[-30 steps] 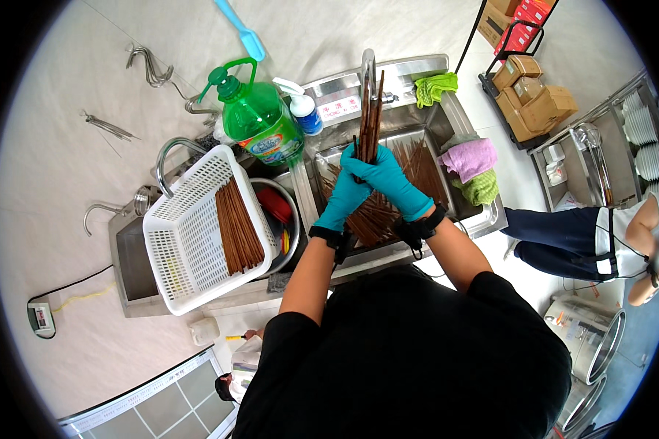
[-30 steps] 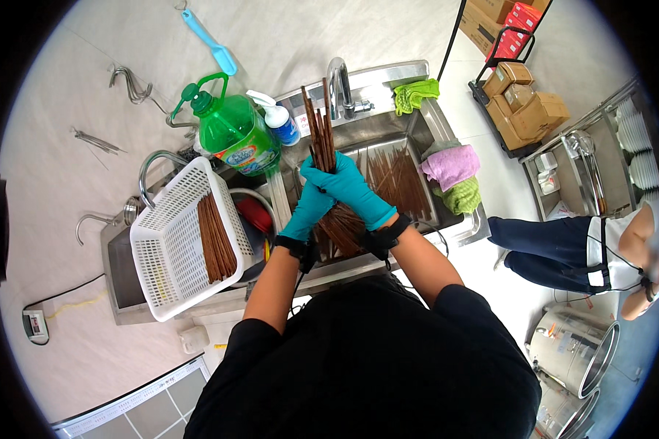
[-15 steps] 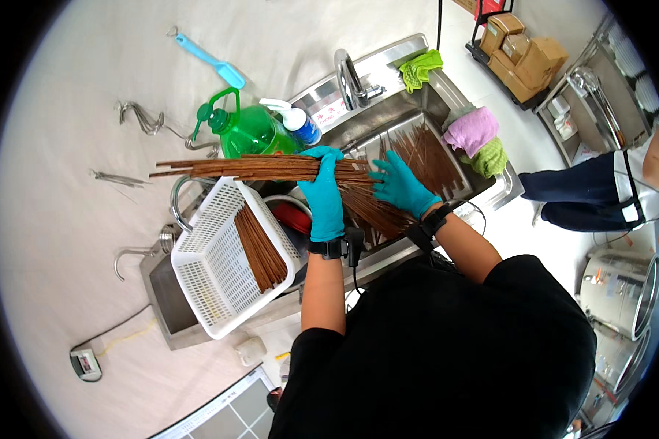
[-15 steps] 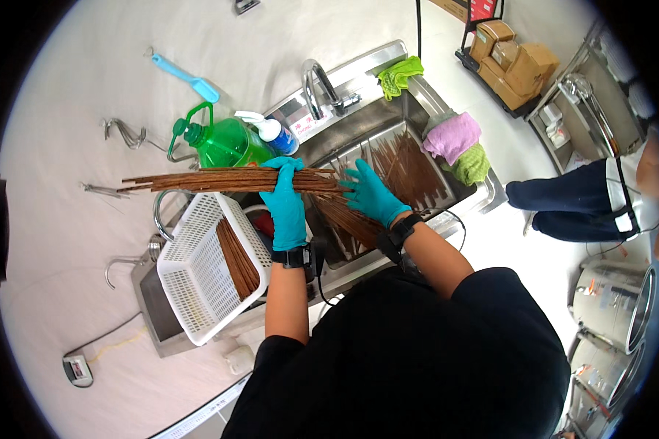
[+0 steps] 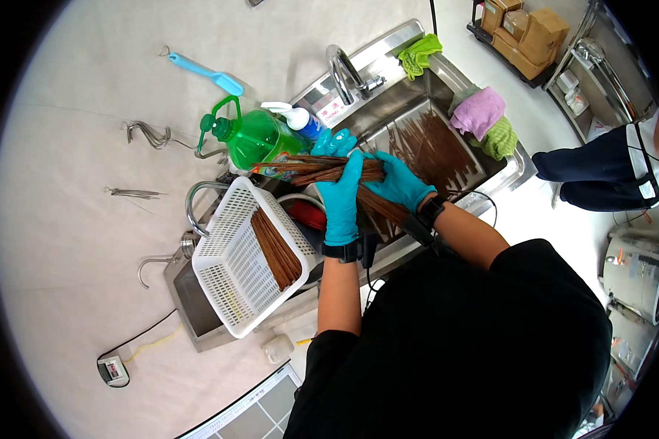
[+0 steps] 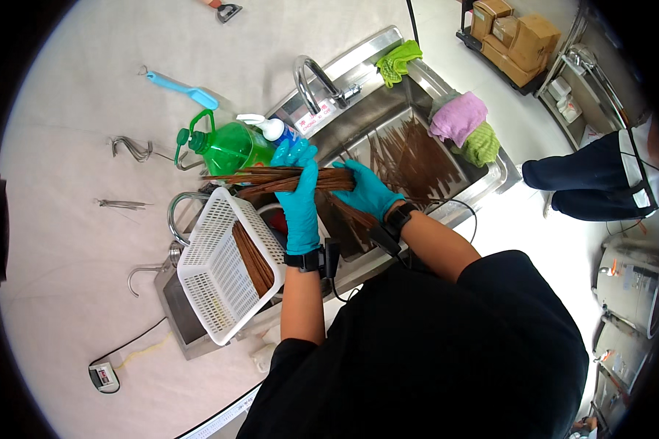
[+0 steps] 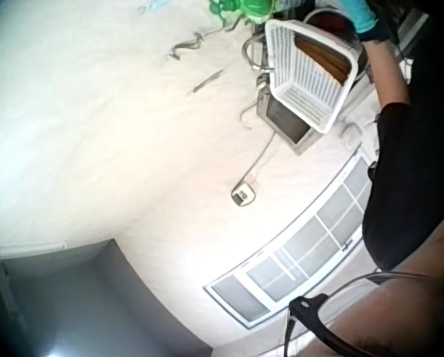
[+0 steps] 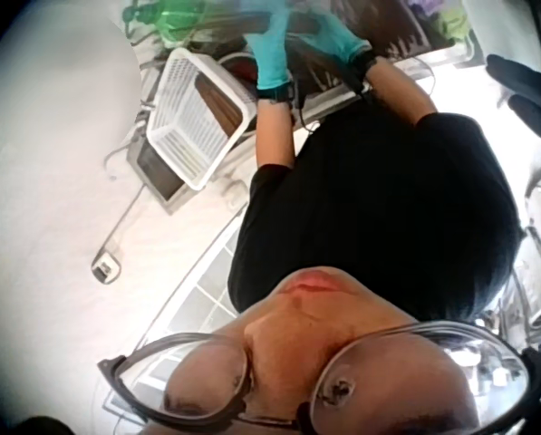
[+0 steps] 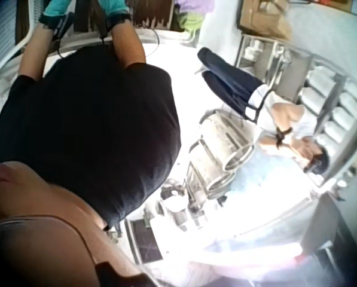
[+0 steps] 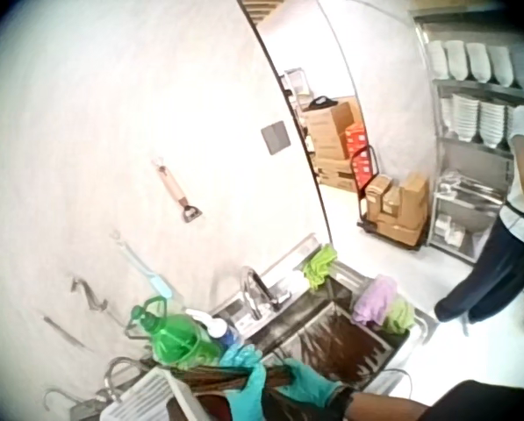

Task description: The person washes a bunch of wooden chopsticks in a sink, transferring them between the sink and a white plastic basket.

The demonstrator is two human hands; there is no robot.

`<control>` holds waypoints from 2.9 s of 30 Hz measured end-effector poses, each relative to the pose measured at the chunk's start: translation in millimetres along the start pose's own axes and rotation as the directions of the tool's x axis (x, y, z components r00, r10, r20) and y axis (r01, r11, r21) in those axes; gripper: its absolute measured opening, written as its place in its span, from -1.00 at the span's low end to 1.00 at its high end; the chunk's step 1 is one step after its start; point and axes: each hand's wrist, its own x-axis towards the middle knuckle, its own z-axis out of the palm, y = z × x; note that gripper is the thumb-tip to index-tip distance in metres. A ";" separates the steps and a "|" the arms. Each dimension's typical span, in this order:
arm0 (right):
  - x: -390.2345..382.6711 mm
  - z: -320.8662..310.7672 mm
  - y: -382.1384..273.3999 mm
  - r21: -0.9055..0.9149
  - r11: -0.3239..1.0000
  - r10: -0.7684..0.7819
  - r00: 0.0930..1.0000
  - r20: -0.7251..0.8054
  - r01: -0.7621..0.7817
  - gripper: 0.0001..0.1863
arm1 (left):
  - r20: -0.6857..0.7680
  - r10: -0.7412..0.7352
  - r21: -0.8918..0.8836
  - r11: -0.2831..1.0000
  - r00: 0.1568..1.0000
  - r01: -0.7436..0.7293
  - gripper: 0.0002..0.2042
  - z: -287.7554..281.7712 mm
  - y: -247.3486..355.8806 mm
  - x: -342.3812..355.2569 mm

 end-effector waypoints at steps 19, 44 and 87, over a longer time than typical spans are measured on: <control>-1.3 1.4 0.7 -0.081 0.996 -0.012 0.990 0.144 0.024 -0.66 | -0.005 -0.043 0.113 0.993 0.999 0.043 -0.81 14.6 1.0 -8.6; -4.0 41.1 -6.9 -0.185 0.972 -0.100 0.967 0.233 0.145 -0.73 | 0.095 -0.057 0.104 0.993 0.994 0.047 -0.81 4.7 -23.9 -25.4; -19.6 40.3 -4.3 -0.103 0.995 -0.021 0.976 -0.219 -0.002 -0.67 | 0.003 -0.109 -0.640 0.764 0.994 0.086 -0.54 -19.5 71.0 34.8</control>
